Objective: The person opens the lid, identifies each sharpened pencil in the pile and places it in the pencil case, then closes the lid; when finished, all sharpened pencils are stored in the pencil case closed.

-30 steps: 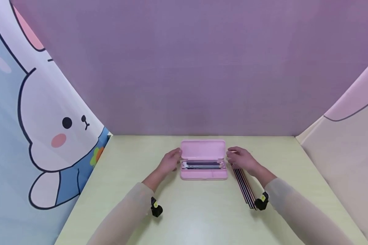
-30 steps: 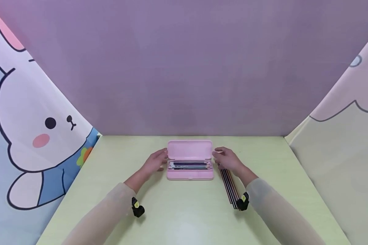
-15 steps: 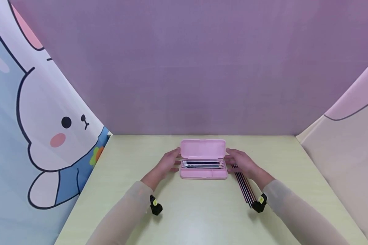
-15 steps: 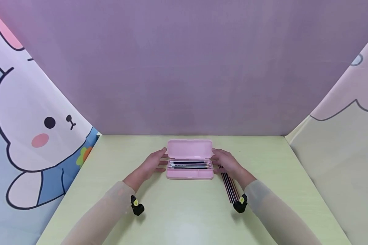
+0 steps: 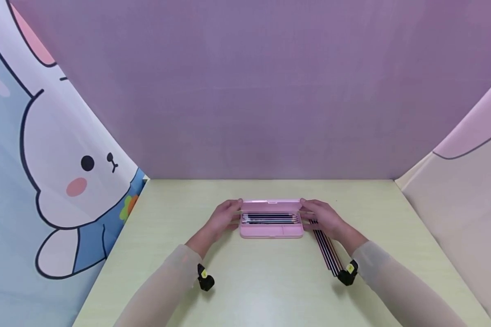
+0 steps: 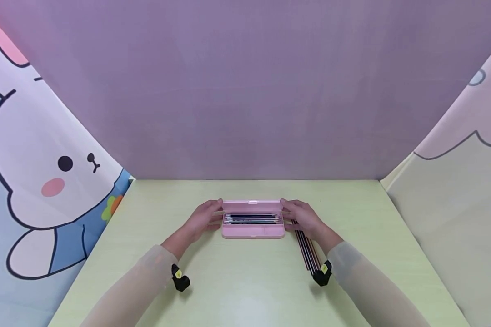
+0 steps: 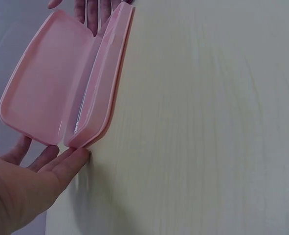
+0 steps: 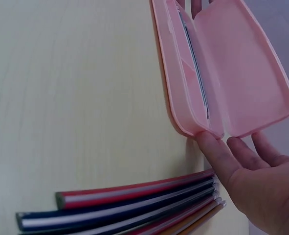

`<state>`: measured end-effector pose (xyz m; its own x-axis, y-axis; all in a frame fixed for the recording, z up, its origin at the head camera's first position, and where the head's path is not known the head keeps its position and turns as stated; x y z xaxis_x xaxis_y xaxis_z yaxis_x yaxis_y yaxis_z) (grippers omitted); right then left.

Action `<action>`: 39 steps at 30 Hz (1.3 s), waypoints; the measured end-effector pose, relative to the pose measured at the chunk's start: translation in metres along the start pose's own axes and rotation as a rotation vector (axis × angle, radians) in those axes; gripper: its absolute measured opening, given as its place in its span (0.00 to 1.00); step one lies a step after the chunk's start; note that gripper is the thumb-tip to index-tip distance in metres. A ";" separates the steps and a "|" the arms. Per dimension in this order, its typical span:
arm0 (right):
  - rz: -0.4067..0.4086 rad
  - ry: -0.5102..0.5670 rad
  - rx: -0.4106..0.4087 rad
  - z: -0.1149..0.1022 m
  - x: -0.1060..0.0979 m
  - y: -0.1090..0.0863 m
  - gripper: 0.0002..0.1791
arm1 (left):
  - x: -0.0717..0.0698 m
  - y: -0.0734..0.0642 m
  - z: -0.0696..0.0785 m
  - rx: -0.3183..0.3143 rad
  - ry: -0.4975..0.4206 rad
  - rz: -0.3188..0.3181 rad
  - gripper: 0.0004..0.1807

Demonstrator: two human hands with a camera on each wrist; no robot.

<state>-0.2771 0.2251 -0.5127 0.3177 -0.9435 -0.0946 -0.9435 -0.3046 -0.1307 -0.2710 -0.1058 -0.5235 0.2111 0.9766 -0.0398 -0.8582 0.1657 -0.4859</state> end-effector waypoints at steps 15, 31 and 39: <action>-0.126 -0.050 -0.057 0.004 -0.006 -0.013 0.39 | -0.005 -0.004 -0.011 0.096 0.259 0.021 0.38; -0.228 -0.534 -0.176 -0.004 0.009 -0.014 0.44 | 0.004 -0.009 -0.005 0.261 0.894 0.091 0.55; -0.247 -0.780 -0.215 -0.009 0.014 -0.014 0.50 | 0.004 -0.007 -0.003 0.261 0.983 0.086 0.51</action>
<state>-0.2603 0.2153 -0.5028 0.4171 -0.5095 -0.7526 -0.8105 -0.5831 -0.0545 -0.2630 -0.1037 -0.5225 0.3343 0.4618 -0.8216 -0.9388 0.2397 -0.2473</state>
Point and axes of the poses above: each hand's wrist, its own y-axis towards the middle knuckle, its own x-axis out of the palm, z = x × y, the point moved 4 cm from there along y, towards the middle knuckle, and after that the axes turned 13 degrees about -x, right-handed, at the moved point
